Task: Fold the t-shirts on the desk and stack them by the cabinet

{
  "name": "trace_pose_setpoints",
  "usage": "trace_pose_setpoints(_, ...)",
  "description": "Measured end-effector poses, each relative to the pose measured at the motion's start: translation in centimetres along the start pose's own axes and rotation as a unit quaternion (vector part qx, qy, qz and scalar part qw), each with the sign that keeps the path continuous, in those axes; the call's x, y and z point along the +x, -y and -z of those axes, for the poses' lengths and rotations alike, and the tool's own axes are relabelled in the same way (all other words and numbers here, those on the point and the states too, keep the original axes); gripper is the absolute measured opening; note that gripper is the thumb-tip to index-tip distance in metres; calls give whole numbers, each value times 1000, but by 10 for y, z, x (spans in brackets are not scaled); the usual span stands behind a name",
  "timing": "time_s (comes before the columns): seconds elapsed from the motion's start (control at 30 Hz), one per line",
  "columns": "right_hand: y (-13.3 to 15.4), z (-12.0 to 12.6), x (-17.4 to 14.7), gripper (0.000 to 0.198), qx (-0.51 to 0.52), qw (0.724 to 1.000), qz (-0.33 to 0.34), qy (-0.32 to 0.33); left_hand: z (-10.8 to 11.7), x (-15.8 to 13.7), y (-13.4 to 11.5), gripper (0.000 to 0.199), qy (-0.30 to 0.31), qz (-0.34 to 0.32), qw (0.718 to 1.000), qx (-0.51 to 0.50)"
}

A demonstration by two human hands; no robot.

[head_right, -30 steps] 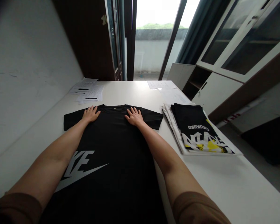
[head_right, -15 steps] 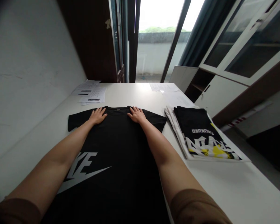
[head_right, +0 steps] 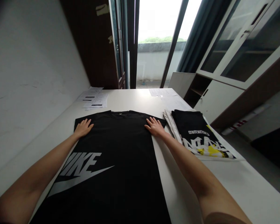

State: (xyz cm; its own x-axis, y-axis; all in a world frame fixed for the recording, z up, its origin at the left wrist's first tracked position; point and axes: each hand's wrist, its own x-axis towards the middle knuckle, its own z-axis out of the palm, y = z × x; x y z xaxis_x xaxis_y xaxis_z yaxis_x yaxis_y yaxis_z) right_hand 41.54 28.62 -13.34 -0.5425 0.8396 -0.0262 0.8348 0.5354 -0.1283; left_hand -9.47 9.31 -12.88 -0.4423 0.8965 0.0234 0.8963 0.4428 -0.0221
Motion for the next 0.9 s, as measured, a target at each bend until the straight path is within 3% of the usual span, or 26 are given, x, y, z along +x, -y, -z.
trace_pose_setpoints(0.1,-26,-4,-11,64,-13,999,-36,-35,3,-8,33,68,-12,39,999,1)
trace_pose_setpoints(0.2,-36,-4,-14,63,-17,997,-36,-65,6,-21,51,67,-45,79,996,3)
trace_pose_setpoints(0.4,-31,-5,-21,58,-4,991,-38,-127,4,-53,45,71,-160,167,973,2)
trace_pose_setpoints(0.6,-17,-8,-35,53,-11,991,-2,-131,12,-48,38,45,-78,110,989,-60)
trace_pose_setpoints(0.9,-12,-13,-34,54,13,994,13,-107,22,-50,54,36,-126,92,986,-50)
